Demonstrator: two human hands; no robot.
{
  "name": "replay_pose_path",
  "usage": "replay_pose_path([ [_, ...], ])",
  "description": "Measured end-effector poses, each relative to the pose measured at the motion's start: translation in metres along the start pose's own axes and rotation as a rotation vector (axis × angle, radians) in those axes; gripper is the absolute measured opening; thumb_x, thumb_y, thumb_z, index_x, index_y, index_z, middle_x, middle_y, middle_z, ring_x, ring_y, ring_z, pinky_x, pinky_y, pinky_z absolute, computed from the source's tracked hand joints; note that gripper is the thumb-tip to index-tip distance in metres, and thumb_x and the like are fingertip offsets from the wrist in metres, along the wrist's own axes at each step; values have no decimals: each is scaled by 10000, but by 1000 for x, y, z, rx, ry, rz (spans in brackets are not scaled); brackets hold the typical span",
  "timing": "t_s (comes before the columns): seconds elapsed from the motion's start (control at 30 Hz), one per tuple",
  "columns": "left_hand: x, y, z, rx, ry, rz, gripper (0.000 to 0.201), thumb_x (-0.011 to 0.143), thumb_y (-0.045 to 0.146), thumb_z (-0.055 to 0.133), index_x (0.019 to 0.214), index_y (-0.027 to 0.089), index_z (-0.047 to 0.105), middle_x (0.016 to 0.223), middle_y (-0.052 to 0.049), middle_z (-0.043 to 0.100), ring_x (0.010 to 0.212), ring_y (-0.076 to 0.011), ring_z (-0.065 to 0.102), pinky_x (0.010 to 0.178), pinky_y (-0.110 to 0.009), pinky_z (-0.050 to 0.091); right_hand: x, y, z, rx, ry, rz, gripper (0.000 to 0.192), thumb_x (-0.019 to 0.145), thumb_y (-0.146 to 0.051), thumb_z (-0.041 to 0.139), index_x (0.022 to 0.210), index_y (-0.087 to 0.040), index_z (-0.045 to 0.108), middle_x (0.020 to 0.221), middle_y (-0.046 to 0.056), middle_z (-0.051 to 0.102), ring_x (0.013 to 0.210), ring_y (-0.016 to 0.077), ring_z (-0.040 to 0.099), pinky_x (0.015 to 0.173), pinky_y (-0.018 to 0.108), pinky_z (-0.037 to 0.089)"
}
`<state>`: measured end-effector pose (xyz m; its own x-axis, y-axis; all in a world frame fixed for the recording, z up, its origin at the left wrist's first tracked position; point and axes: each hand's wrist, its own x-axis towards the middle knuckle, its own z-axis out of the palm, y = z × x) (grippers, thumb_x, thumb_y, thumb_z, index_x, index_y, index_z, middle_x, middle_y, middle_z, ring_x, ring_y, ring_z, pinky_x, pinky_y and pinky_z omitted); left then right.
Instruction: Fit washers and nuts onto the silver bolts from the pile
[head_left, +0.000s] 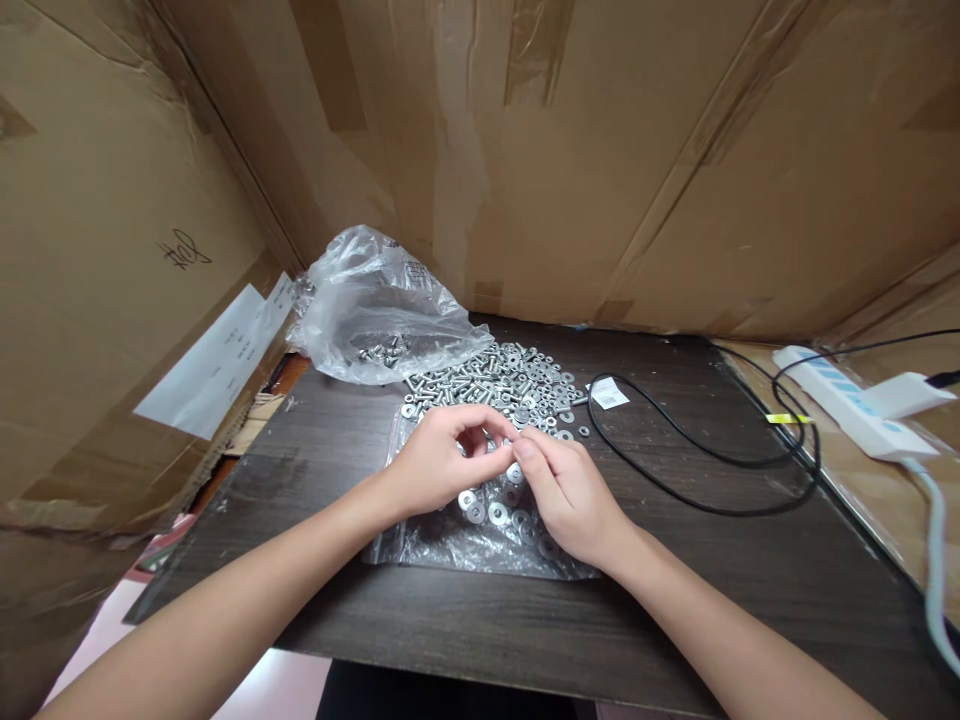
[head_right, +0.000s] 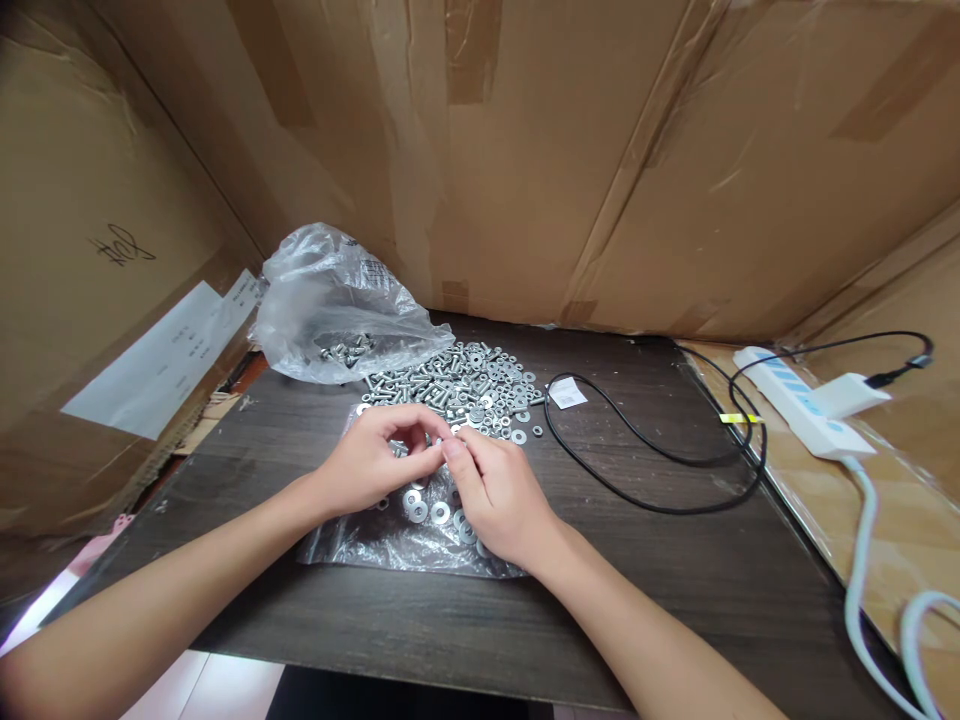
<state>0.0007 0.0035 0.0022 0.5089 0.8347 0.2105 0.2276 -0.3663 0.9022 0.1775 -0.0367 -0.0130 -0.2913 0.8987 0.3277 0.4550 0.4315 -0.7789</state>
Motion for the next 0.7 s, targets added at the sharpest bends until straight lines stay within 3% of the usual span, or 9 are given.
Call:
replay_pose_path([
  [0.7, 1, 2, 0, -39, -19, -45, 191, 827, 317, 682, 894, 140, 712, 716, -9, 649, 592, -90, 521, 571, -208, 432, 0, 1, -5, 270, -58, 144, 428, 1016, -459, 341, 687, -198, 424, 618, -28, 404, 568, 116, 378, 546, 261, 315],
])
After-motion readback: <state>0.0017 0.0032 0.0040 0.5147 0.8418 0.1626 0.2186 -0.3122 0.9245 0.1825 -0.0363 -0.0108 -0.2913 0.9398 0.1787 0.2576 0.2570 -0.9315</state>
